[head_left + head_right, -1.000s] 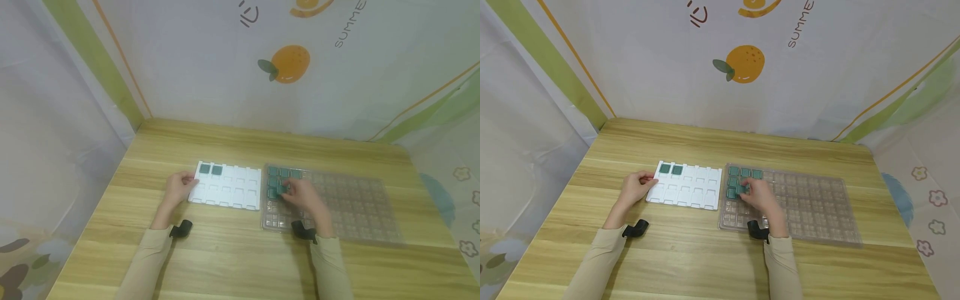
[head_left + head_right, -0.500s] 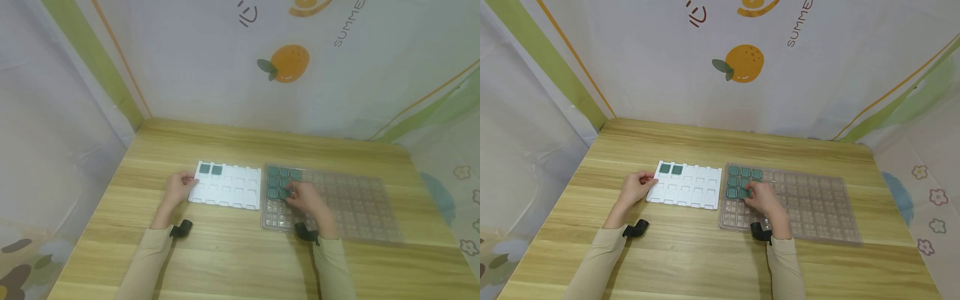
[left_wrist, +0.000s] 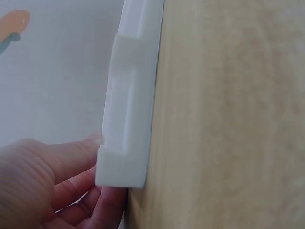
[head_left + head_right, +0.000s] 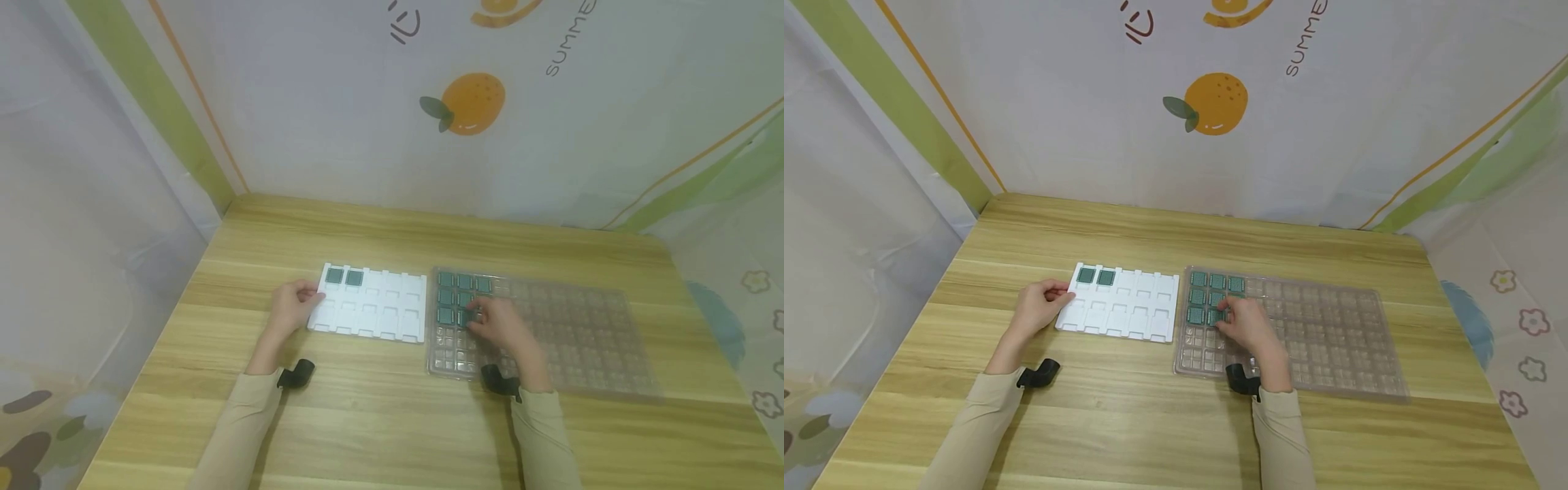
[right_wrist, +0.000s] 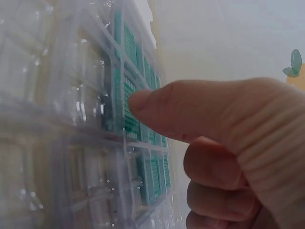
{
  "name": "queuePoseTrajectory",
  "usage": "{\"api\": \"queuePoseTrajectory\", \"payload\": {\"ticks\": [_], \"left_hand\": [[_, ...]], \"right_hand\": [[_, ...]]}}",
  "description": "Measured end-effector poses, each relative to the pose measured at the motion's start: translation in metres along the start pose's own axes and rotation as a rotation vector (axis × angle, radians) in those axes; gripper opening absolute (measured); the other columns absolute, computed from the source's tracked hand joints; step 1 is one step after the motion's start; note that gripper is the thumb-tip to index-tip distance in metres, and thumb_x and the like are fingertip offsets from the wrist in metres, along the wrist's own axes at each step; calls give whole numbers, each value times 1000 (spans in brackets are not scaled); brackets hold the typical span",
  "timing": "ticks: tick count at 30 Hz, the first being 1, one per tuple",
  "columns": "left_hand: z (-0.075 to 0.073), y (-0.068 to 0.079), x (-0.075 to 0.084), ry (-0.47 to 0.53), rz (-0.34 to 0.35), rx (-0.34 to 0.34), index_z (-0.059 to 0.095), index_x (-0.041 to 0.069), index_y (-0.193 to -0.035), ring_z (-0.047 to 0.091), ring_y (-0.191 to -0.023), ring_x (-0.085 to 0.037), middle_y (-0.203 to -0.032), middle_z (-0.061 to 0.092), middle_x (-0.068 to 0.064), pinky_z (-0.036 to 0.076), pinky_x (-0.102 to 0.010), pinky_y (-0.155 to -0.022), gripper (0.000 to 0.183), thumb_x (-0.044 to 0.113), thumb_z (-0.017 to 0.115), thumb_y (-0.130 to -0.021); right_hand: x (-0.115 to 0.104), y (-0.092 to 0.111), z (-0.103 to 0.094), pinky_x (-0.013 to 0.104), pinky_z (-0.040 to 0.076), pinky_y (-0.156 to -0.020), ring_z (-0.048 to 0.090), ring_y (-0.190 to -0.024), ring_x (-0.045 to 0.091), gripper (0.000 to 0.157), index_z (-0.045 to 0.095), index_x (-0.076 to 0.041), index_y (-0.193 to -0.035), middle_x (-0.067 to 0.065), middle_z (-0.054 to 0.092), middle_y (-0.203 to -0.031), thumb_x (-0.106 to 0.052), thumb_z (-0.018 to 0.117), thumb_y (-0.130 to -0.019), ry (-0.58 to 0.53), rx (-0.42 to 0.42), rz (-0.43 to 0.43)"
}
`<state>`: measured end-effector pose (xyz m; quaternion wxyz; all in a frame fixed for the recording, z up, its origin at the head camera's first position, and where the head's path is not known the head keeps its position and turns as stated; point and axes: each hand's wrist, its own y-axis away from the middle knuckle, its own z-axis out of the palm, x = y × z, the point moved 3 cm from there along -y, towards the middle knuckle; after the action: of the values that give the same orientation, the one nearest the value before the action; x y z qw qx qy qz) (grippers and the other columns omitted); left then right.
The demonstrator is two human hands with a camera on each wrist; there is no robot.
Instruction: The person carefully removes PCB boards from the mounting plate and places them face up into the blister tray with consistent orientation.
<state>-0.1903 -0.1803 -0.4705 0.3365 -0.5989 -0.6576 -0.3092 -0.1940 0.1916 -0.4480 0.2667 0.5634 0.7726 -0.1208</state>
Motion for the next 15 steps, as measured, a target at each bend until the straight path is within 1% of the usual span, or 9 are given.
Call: {"api": "queuePoseTrajectory", "payload": {"ticks": [5, 10, 15], "left_hand": [[0, 0, 0, 5, -2, 4, 63, -13, -103, 63, -84, -35, -91, 66, -25, 54, -42, -76, 25, 5, 65, -86], [0, 0, 0, -4, -3, 8, 63, -13, -103, 63, -83, -35, -90, 66, -25, 54, -42, -75, 25, 5, 65, -86], [0, 0, 0, -5, -2, 9, 63, -13, -103, 64, -83, -35, -90, 66, -25, 54, -42, -74, 25, 6, 65, -86]], "right_hand": [[2, -1, 0, 27, 41, -45, 45, -50, 13, 28, 63, 2, -103, 1, 49, -59, -7, 72, -78, 1, 7, 10], [1, -2, -1, 26, 39, -43, 43, -49, 12, 29, 64, 2, -103, 0, 48, -59, -9, 72, -78, 13, 27, 2], [-3, -5, -2, 25, 39, -44, 43, -50, 11, 29, 64, 2, -103, -1, 49, -59, -9, 72, -78, 43, 53, -44]]}}
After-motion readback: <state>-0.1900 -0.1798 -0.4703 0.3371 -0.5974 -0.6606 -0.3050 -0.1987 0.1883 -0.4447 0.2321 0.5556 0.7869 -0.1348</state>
